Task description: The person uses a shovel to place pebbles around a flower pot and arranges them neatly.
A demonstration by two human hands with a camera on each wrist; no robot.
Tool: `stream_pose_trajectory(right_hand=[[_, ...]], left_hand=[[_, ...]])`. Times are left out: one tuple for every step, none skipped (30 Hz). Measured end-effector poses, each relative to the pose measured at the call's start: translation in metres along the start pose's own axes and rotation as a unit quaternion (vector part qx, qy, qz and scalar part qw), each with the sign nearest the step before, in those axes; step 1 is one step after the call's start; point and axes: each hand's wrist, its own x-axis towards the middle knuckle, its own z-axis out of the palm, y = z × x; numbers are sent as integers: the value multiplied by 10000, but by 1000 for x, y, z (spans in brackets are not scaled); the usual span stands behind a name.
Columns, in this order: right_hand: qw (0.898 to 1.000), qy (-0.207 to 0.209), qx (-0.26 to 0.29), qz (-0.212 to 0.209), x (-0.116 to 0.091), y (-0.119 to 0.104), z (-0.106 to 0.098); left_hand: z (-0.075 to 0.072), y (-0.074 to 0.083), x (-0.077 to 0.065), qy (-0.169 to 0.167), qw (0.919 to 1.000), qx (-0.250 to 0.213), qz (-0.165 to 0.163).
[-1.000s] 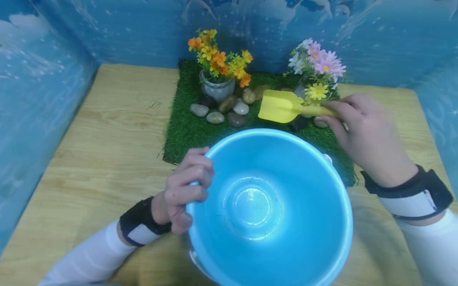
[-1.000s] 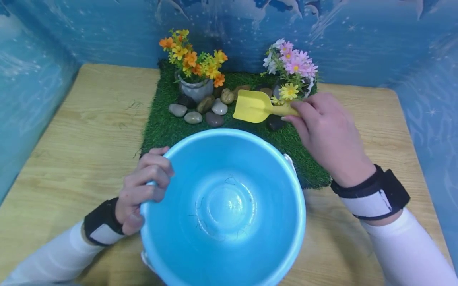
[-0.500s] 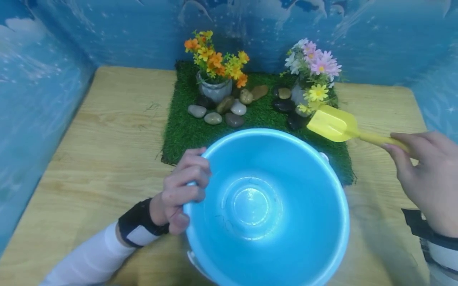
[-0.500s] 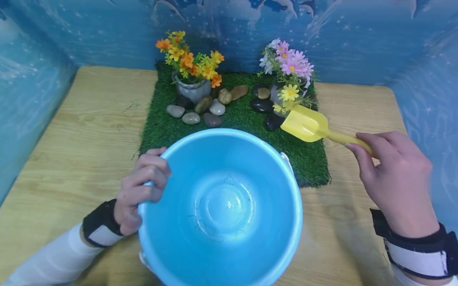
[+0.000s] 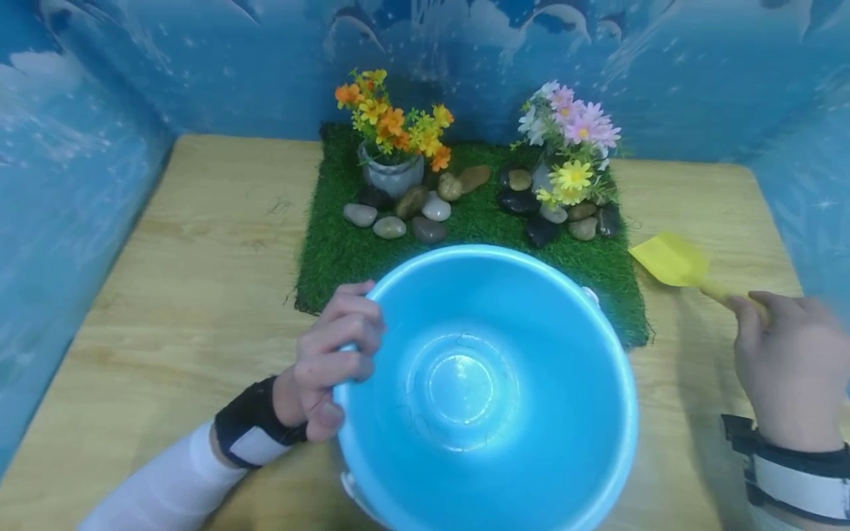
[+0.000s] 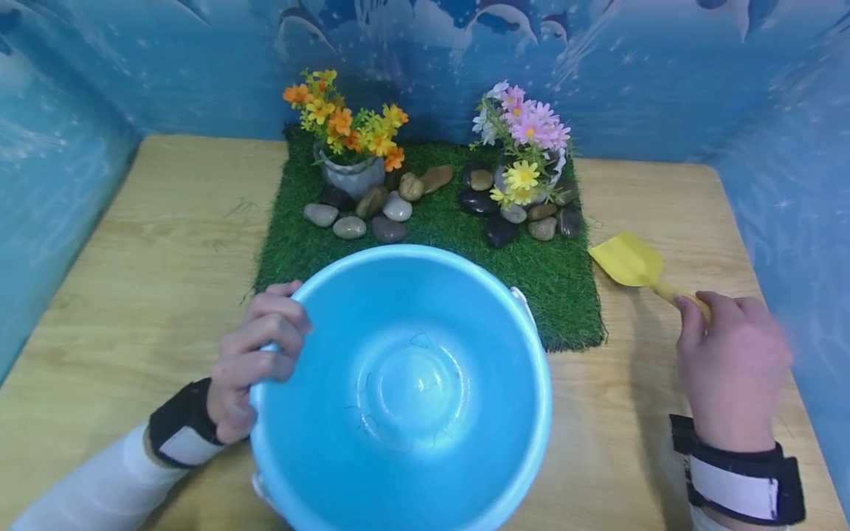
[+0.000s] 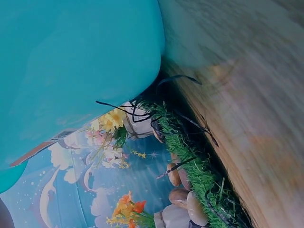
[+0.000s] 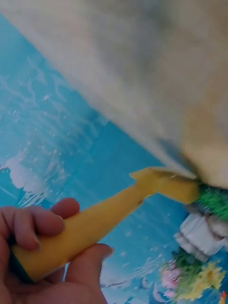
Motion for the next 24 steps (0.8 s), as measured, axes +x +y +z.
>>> stream_pose_trajectory(right_hand=[[10000, -66, -40, -6, 0, 0, 2], [9999, -111, -44, -42, 0, 0, 3], [9998, -193, -87, -67, -1, 1, 5], [9994, -293, -124, -98, -1, 1, 6], [9988, -454, -149, -80, -1, 1, 6], [9978, -635, -182, -63, -2, 2, 7], [9962, -846, -221, -22, -2, 2, 8], [9945, -1027, -225, -19, -2, 2, 10], [9920, -1235, -244, 14, -2, 3, 11], [9896, -1416, -238, 65, -2, 3, 12], [9872, -1576, -227, 106, -2, 3, 13], [9847, -1722, -214, 138, -1, 4, 14], [9818, -1879, -208, 183, -1, 4, 15], [9787, -2033, -185, 217, 0, 4, 16], [9752, -2190, -165, 264, 0, 5, 16], [9712, -2354, -157, 323, 1, 5, 18], [9660, -2549, -162, 396, 1, 4, 19], [9607, -2730, -162, 466, 1, 4, 20], [9563, -2875, -162, 512, 1, 4, 21], [9524, -2999, -144, 530, 0, 4, 22], [9494, -3093, -111, 527, 0, 4, 23], [9483, -3135, -77, 483, 0, 4, 24], [9484, -3144, -35, 405, 0, 5, 25], [9488, -3143, 1, 331, 0, 6, 25]], left_hand=[[0, 0, 2, 38, 10000, 14, 21], [1, 1, 2, 59, 10000, 14, 7], [1, 2, 3, 64, 10000, 21, 11], [1, 3, 4, 62, 10000, 25, -15], [0, 4, 4, 47, 10000, 38, -49], [0, 4, 5, 58, 10000, 45, -35], [0, 5, 4, 57, 10000, 46, -44], [-1, 5, 4, 55, 10000, 43, -49], [-1, 4, 3, 65, 10000, 44, -21], [-1, 4, 2, 68, 10000, 52, -30], [-1, 3, 1, 77, 9999, 64, -8], [-1, 2, 0, 88, 9999, 66, 3], [-1, 2, -2, 84, 9999, 80, -28], [-1, 2, -3, 69, 9999, 86, -59], [-1, 2, -5, 57, 9999, 96, -86], [-1, 2, -6, 42, 9999, 112, -102], [-1, 1, -8, 22, 9999, 120, -113], [-1, 1, -10, -9, 9998, 111, -134], [-1, 0, -11, -31, 9998, 115, -126], [-1, 0, -12, -52, 9998, 111, -128], [-1, -1, -14, -66, 9998, 112, -137], [-1, -1, -16, -72, 9998, 111, -152], [-1, -1, -18, -90, 9997, 107, -185], [-2, -1, -20, -101, 9996, 102, -227]])
